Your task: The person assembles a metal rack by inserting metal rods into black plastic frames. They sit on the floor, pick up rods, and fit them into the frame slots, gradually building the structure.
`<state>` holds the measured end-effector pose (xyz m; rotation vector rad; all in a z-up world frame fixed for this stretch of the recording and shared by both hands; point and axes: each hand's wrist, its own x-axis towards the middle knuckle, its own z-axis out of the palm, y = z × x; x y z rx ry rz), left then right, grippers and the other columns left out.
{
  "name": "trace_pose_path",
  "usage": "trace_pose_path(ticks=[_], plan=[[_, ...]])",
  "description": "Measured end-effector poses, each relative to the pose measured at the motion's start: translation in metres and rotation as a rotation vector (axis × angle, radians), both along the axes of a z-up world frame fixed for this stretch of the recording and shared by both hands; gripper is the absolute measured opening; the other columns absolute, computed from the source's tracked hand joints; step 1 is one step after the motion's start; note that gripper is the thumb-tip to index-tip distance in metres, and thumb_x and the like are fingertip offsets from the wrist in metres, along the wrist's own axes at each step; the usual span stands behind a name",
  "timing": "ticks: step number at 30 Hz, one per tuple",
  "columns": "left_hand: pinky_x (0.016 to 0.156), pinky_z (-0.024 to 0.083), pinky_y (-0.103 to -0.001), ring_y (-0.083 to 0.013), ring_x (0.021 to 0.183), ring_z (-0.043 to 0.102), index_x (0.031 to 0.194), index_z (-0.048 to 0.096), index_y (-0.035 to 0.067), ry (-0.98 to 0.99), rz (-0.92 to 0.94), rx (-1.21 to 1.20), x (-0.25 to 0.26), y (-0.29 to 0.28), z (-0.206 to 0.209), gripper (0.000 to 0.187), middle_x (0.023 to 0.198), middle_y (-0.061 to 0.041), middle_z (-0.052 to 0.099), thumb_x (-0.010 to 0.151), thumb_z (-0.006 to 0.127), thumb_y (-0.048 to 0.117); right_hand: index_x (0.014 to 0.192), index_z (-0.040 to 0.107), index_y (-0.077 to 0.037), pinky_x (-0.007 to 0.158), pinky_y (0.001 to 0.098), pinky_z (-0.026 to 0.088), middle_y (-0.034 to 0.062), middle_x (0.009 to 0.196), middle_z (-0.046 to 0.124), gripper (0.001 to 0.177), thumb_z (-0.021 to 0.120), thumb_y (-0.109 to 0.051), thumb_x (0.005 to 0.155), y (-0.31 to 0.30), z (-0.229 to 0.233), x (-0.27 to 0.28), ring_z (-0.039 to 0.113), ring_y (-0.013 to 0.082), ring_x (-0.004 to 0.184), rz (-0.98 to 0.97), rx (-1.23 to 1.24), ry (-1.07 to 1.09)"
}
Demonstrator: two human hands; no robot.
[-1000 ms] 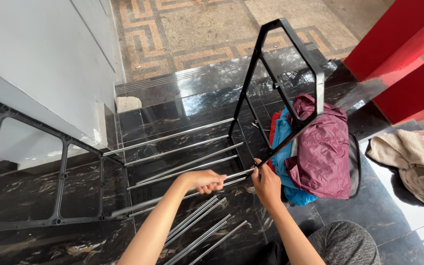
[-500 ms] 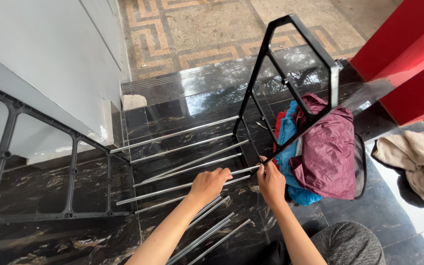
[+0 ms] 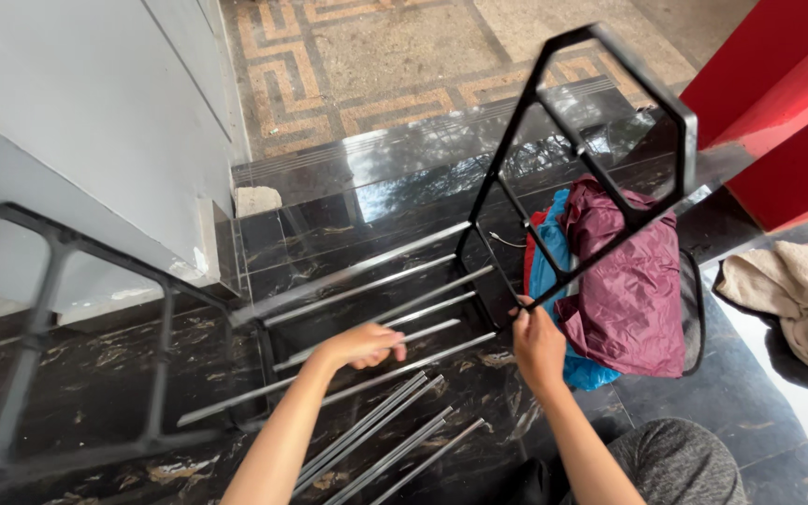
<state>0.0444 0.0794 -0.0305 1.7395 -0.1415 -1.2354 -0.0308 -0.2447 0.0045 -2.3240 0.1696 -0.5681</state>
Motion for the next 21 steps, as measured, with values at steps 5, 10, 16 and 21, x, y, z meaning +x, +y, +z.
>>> trace_pose_path(ticks=[5, 10, 16, 21], plan=[[0.074, 0.053, -0.031, -0.0170, 0.081, 0.071, 0.104, 0.078, 0.010, -0.484, -0.062, 0.038, -0.038, 0.011, -0.033, 0.026, 0.079, 0.003, 0.070, 0.097, 0.058, 0.025, 0.128, 0.064, -0.008, 0.063, 0.0384, 0.052, 0.0093, 0.099, 0.074, 0.028, 0.055, -0.010, 0.101, 0.002, 0.003, -0.005, 0.066, 0.0276, 0.067, 0.003, 0.045, 0.053], [0.085, 0.055, -0.044, -0.0348, 0.102, 0.067, 0.113, 0.075, 0.010, -0.841, -0.061, 0.289, -0.114, -0.025, -0.053, 0.036, 0.106, -0.012, 0.068, 0.085, 0.057, -0.003, 0.128, 0.063, -0.006, 0.065, 0.0385, 0.052, 0.0093, 0.101, 0.073, 0.026, 0.055, -0.009, 0.103, 0.003, 0.007, -0.007, 0.067, 0.0270, 0.071, 0.053, 0.012, -0.019], [0.076, 0.055, -0.041, -0.0281, 0.107, 0.061, 0.129, 0.066, 0.008, -1.181, -0.233, 0.497, -0.152, -0.060, -0.053, 0.045, 0.112, -0.007, 0.065, 0.085, 0.065, 0.000, 0.125, 0.063, -0.006, 0.062, 0.0398, 0.051, 0.0093, 0.099, 0.072, 0.023, 0.056, -0.011, 0.104, 0.001, 0.003, -0.008, 0.065, 0.0273, 0.065, 0.028, 0.011, 0.076], [0.079, 0.054, -0.038, -0.0240, 0.104, 0.062, 0.139, 0.063, 0.010, -1.336, -0.266, 0.426, -0.168, -0.102, -0.048, 0.058, 0.111, -0.005, 0.065, 0.082, 0.066, 0.001, 0.124, 0.063, -0.007, 0.063, 0.0394, 0.051, 0.0094, 0.098, 0.071, 0.021, 0.056, -0.011, 0.104, 0.002, 0.002, -0.009, 0.065, 0.0265, 0.067, 0.036, -0.005, 0.026]])
